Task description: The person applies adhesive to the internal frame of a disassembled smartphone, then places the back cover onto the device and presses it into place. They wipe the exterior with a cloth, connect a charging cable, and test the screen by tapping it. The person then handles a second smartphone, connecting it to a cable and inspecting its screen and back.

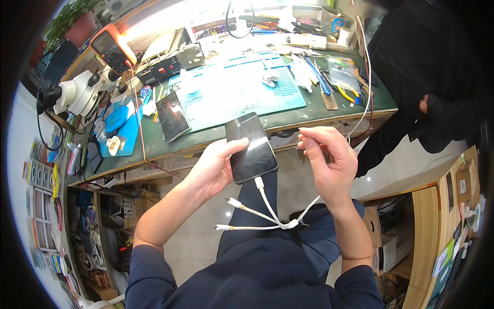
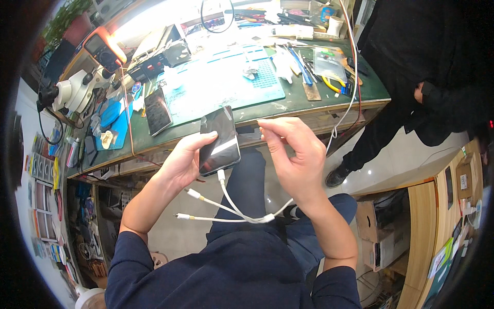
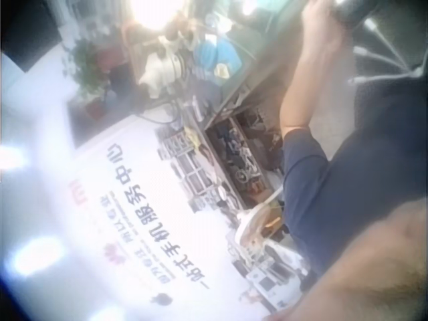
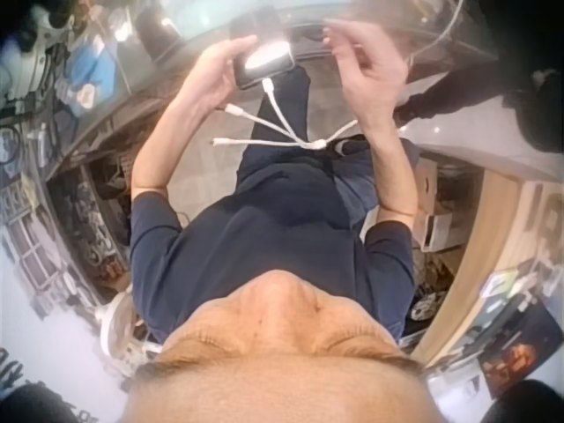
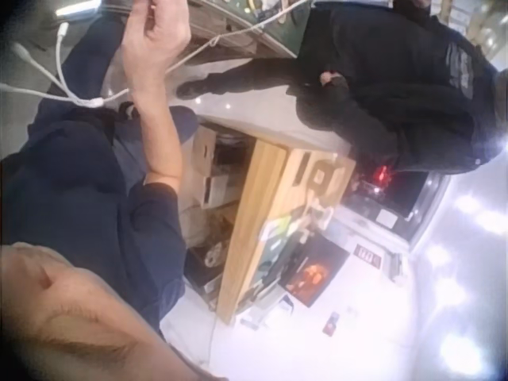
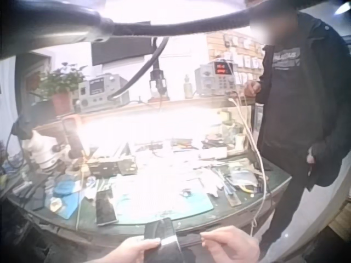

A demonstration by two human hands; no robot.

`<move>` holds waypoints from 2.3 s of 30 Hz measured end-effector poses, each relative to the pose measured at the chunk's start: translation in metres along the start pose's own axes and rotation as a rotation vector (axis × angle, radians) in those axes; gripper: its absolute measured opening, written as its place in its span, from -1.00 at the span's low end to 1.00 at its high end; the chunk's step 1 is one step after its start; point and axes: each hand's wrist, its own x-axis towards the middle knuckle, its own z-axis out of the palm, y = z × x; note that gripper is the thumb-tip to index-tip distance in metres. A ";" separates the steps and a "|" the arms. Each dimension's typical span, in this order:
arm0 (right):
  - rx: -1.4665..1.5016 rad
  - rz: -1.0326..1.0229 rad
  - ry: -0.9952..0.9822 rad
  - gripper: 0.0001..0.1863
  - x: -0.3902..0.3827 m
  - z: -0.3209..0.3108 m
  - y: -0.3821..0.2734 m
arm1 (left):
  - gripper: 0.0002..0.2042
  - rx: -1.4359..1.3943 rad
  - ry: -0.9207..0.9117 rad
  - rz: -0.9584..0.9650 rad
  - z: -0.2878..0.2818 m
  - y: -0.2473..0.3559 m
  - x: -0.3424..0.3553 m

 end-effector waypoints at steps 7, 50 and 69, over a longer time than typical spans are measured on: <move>0.005 -0.021 0.070 -0.81 -0.001 -0.003 -0.008 | -0.55 0.383 -0.238 0.562 -0.002 -0.029 -0.003; 0.274 0.061 0.023 -0.86 -0.029 0.035 -0.015 | -0.56 -0.466 -0.725 0.201 -0.031 -0.088 0.009; 0.148 -0.012 0.052 -0.89 -0.016 0.042 -0.020 | -0.47 -0.368 -0.651 0.136 -0.024 -0.083 0.006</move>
